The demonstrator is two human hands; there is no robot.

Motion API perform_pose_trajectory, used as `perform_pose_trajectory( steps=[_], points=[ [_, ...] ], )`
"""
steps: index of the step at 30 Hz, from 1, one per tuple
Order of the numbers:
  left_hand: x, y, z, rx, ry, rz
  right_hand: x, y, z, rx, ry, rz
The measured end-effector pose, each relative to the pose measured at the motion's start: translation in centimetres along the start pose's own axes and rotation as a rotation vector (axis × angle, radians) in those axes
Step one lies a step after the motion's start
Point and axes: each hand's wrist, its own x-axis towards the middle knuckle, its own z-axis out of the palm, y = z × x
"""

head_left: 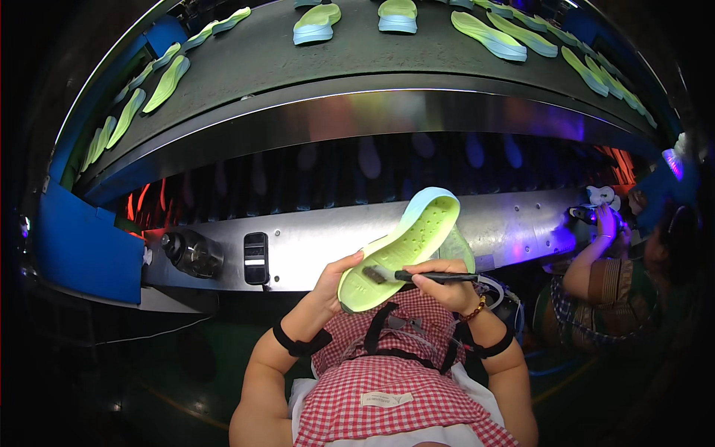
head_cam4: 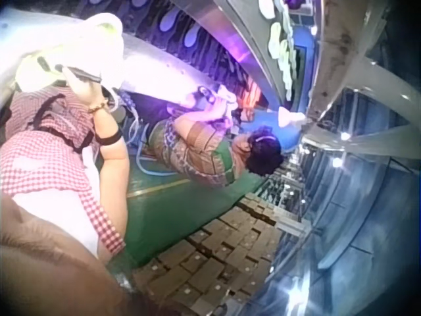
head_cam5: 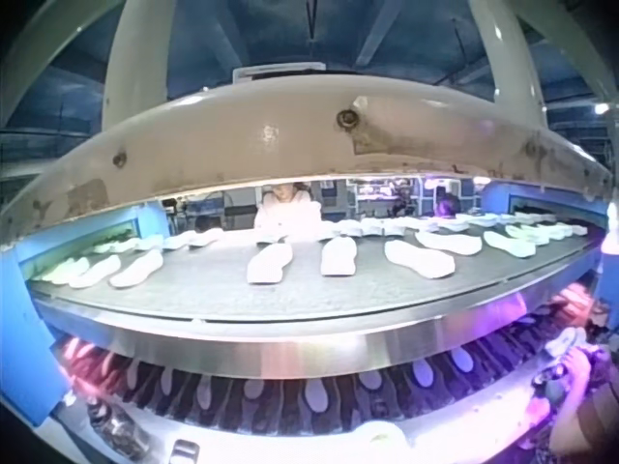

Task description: Apply adhesive to the interior surface of shoe soles using a brush on an assembly line.

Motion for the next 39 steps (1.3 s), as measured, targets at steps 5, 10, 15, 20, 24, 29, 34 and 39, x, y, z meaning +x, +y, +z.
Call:
perform_pose_trajectory(
  steps=[5, 10, 15, 20, 24, 29, 34, 39],
  points=[
    [0.3, 0.0, -0.8, -0.082, -0.031, 0.022, 0.5, 2.4, -1.1, -0.061, 0.278, -0.038],
    [-0.5, -1.2, 0.5, -0.053, 0.073, 0.075, 3.1, 4.6, -0.1, -0.152, 0.637, -0.031],
    [0.4, 0.7, -0.6, 0.067, 0.111, 0.117, 0.2, 1.1, 2.3, -0.233, 0.229, -0.158],
    [-3.3, 6.6, 2.2, 0.340, -0.053, 0.456, -2.0, -0.7, -0.8, 0.481, 0.051, -0.019],
    [-2.9, 16.2, 8.5, 0.302, -0.305, 0.716, -2.2, 2.0, -2.1, 0.617, 0.310, -0.022],
    [2.9, 25.7, 10.4, -0.358, 0.054, 1.184, -2.5, 3.8, -1.2, 0.742, 0.362, 0.101],
    [11.6, 28.5, 10.5, 1.776, 0.914, 1.066, -2.8, 5.1, -1.4, 0.732, 0.427, 0.191],
    [13.3, 26.9, 14.0, 2.435, 1.073, 0.870, -2.7, 7.1, -2.2, 0.768, 0.467, 0.240]
  ],
)
